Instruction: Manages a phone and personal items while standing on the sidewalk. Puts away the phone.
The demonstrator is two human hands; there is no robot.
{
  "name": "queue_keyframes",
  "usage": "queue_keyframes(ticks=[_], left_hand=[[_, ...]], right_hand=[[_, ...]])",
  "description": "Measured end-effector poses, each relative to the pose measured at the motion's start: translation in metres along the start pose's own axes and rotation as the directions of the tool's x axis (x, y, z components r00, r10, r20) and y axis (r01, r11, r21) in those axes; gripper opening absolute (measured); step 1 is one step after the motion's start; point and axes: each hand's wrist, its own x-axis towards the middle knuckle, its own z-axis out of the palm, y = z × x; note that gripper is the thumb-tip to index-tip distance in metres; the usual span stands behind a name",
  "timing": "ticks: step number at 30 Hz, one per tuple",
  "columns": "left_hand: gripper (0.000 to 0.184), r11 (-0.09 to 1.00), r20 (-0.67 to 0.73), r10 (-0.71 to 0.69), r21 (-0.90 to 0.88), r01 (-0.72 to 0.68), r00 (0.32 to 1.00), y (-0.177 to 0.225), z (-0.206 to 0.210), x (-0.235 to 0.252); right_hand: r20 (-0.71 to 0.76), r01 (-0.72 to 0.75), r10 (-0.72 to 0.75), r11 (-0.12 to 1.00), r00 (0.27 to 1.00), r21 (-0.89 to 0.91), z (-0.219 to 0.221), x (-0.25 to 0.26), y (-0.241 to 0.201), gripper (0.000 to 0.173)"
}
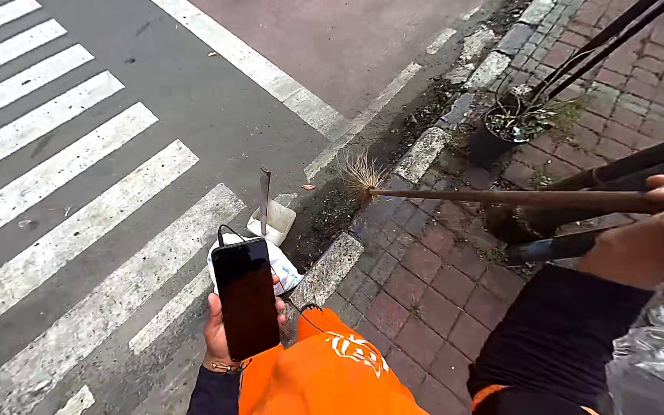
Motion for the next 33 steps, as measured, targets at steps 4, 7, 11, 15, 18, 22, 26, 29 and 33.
queue_keyframes(ticks=[4,7,11,15,18,22,26,29,33], left_hand=[[0.074,0.998,-0.033,-0.068,0.008,0.069,0.997,0.044,-0.014,0.001],[0.075,0.994,-0.073,-0.106,-0.01,0.105,0.992,0.058,-0.03,0.012],[0.074,0.999,-0.13,-0.05,0.003,0.051,0.99,0.052,-0.037,0.031],[0.074,1.0,-0.12,-0.013,0.014,0.014,0.993,0.037,-0.032,0.051],[0.074,0.999,-0.101,0.027,0.03,-0.024,0.994,0.032,-0.03,0.065],[0.075,0.998,-0.066,0.063,0.012,-0.062,0.996,0.036,-0.028,0.071],[0.075,0.998,-0.054,0.049,0.027,-0.048,0.997,0.054,-0.031,0.064],[0.075,1.0,-0.064,-0.01,0.025,0.012,0.998,0.074,-0.036,0.052],[0.076,0.997,-0.091,-0.075,0.004,0.076,0.993,0.092,-0.042,0.04]], right_hand=[[-0.292,-0.205,0.192,0.979,0.937,-0.012,0.109,-0.049,-0.011,0.024],[-0.227,-0.272,0.287,0.958,0.931,0.095,0.166,-0.084,0.046,0.028],[0.182,-0.186,0.133,0.932,0.974,0.312,0.247,-0.1,0.056,0.023],[0.458,-0.133,-0.108,0.877,0.882,0.463,0.287,-0.088,0.03,0.027],[0.452,-0.205,-0.113,0.776,0.885,0.596,0.294,-0.05,0.018,0.024],[0.107,-0.032,-0.034,0.831,0.994,0.555,0.291,0.024,0.038,0.027],[-0.061,-0.028,0.076,0.819,0.995,0.572,0.263,0.073,0.046,0.058],[-0.053,0.004,0.04,0.763,0.998,0.647,0.224,0.07,0.034,0.062],[-0.003,0.003,-0.001,0.745,1.0,0.668,0.229,0.035,-0.01,0.057]])
